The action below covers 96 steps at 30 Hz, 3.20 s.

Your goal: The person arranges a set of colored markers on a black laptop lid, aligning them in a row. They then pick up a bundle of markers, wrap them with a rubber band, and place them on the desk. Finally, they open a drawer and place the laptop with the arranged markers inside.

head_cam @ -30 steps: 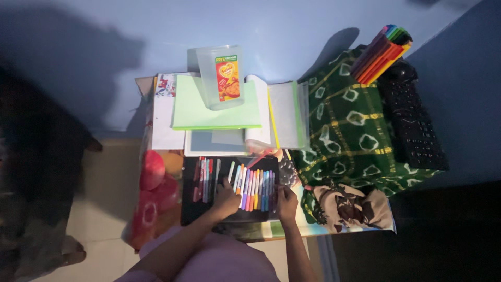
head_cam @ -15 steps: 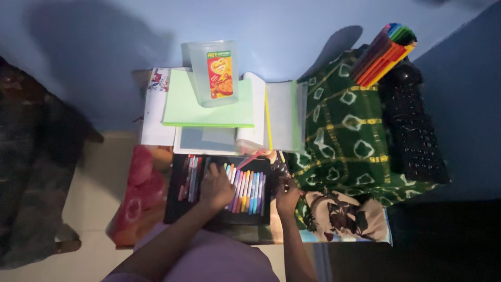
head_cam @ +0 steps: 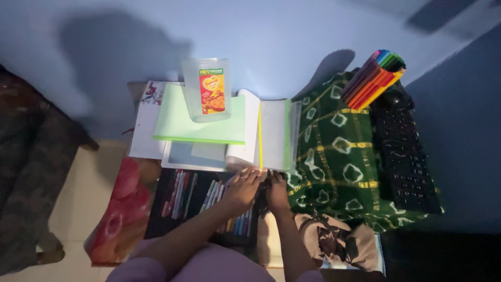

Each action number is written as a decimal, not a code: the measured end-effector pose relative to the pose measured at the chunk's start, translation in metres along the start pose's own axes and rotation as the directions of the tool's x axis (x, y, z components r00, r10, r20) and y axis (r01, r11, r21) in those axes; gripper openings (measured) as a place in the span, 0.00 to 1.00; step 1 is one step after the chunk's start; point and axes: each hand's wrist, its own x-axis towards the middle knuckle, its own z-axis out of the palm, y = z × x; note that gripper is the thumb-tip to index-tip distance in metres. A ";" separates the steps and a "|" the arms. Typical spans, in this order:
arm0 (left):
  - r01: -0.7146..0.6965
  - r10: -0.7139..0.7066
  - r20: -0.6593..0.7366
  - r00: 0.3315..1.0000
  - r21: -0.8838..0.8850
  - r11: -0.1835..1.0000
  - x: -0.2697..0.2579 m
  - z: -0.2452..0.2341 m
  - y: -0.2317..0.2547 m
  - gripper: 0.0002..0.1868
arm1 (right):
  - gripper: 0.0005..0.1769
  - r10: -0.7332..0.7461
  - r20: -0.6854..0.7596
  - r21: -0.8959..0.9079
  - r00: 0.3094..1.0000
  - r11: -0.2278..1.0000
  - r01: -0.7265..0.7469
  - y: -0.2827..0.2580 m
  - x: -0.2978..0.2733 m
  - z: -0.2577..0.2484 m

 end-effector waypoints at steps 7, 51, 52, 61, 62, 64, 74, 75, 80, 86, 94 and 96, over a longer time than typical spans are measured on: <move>0.005 -0.006 -0.040 0.999 -0.025 1.000 -0.008 0.020 -0.010 0.32 | 0.14 0.267 -0.031 -0.139 0.963 0.953 -0.269 -0.019 -0.057 -0.010; 0.523 -0.276 0.446 0.851 -0.764 0.379 -0.095 0.048 -0.153 0.12 | 0.11 0.416 0.289 0.819 0.862 0.360 -0.448 -0.160 -0.029 -0.012; 0.545 -0.290 0.469 0.834 -0.782 0.302 -0.098 0.047 -0.155 0.12 | 0.11 0.413 0.277 0.811 0.867 0.383 -0.441 -0.168 -0.024 -0.004; 0.624 -0.202 0.595 0.778 -0.771 0.132 -0.120 0.029 -0.174 0.21 | 0.11 0.494 0.243 0.738 0.835 0.465 -0.489 -0.195 -0.018 0.021; 0.626 -0.181 0.601 0.778 -0.767 0.144 -0.118 0.029 -0.175 0.21 | 0.11 0.494 0.239 0.733 0.836 0.472 -0.489 -0.192 -0.021 0.023; 0.606 -0.244 0.564 0.789 -0.778 0.163 -0.114 0.030 -0.173 0.20 | 0.10 0.482 0.230 0.779 0.846 0.430 -0.457 -0.177 -0.027 0.028; 0.299 -0.310 -0.027 0.950 -0.196 0.934 -0.107 0.027 -0.158 0.10 | 0.10 0.586 -0.075 0.472 0.807 0.734 -0.489 -0.095 -0.097 0.005; 0.346 -0.351 0.000 0.936 -0.168 0.923 -0.105 0.034 -0.162 0.10 | 0.10 0.562 -0.100 0.468 0.821 0.755 -0.459 -0.091 -0.103 0.004; 0.492 -0.481 0.105 0.870 -0.156 0.856 -0.104 0.048 -0.168 0.11 | 0.10 0.655 0.011 0.494 0.756 0.654 -0.573 -0.077 -0.113 0.008; 0.466 -0.455 0.101 0.885 -0.197 0.863 -0.109 0.054 -0.179 0.09 | 0.13 0.616 -0.008 0.417 0.787 0.718 -0.558 -0.081 -0.111 0.003; 0.340 -0.379 -0.091 0.921 -0.290 0.895 -0.110 0.061 -0.176 0.10 | 0.16 0.609 0.027 0.419 0.792 0.713 -0.562 -0.088 -0.105 -0.003; 0.343 -0.383 -0.095 0.919 -0.292 0.893 -0.109 0.065 -0.174 0.10 | 0.15 0.608 0.040 0.426 0.793 0.708 -0.564 -0.088 -0.105 -0.004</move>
